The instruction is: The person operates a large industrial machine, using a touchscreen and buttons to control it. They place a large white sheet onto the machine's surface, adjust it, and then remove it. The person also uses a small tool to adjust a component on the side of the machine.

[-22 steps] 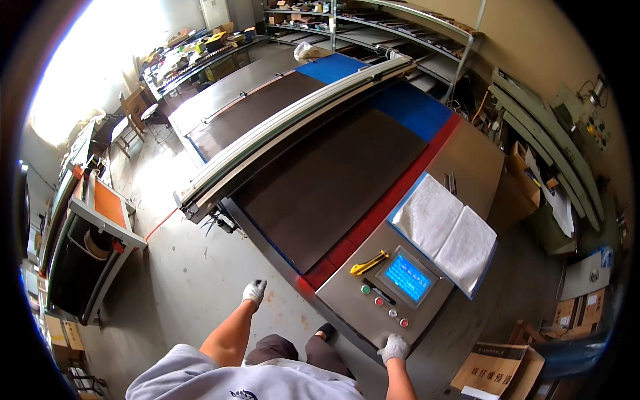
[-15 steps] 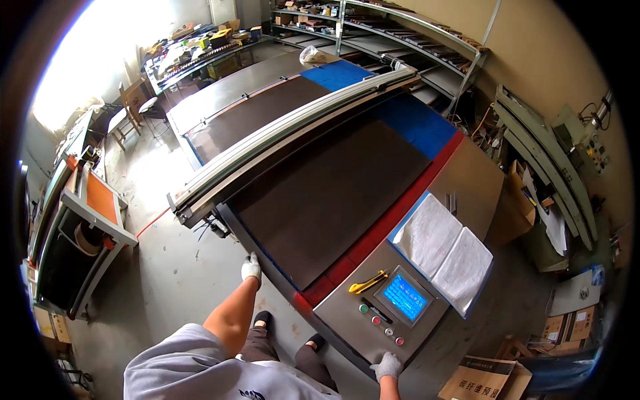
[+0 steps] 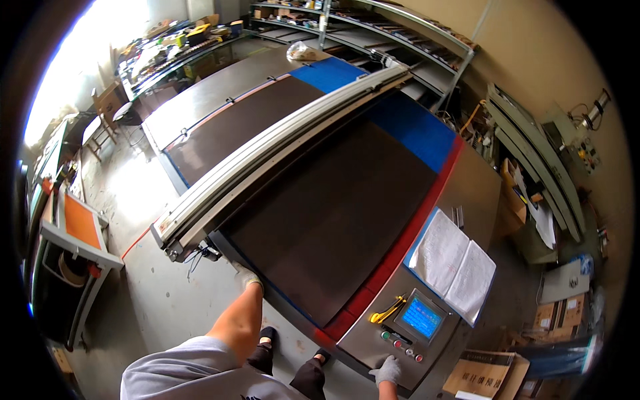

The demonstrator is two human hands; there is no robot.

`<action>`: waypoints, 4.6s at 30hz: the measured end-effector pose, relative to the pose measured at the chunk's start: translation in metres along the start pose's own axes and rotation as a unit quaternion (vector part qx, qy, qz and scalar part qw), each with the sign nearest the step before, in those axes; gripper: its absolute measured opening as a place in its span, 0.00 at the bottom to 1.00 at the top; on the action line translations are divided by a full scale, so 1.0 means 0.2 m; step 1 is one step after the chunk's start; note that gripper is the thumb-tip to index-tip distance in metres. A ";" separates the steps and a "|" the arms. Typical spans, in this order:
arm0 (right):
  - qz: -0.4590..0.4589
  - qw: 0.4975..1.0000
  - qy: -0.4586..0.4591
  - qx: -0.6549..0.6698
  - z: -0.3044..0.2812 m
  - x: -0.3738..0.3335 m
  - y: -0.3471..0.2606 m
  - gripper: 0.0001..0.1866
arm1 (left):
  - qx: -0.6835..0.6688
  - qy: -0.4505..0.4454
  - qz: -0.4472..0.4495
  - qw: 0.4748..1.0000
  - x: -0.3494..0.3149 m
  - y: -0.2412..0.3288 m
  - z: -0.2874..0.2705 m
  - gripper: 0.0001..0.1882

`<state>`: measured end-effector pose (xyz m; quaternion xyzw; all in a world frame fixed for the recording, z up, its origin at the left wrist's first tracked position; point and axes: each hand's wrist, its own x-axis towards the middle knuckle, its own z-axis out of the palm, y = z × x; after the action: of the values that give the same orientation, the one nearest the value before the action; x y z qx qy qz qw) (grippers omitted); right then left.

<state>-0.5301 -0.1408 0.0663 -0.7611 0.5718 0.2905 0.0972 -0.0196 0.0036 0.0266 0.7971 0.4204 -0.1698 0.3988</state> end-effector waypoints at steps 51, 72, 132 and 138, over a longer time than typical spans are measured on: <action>0.189 0.965 -0.183 0.010 -0.22 0.12 -0.30 0.39 | 0.078 -0.014 -0.009 0.997 -0.06 0.03 0.03 0.39; 0.159 0.974 -0.159 0.012 -0.14 0.14 -0.27 0.43 | 0.105 -0.029 -0.014 0.994 -0.08 0.01 0.03 0.29; 0.190 0.974 -0.125 -0.002 -0.08 0.17 -0.28 0.35 | 0.002 -0.032 -0.034 0.999 -0.15 0.03 0.01 0.38; 0.178 0.975 -0.136 0.007 -0.10 0.16 -0.27 0.45 | -0.012 -0.032 -0.036 0.999 -0.15 0.02 0.01 0.38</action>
<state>-0.4672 -0.1591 0.0553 -0.6000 0.6813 0.3999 0.1265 -0.0329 -0.0157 0.0454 0.7710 0.4375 -0.2045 0.4151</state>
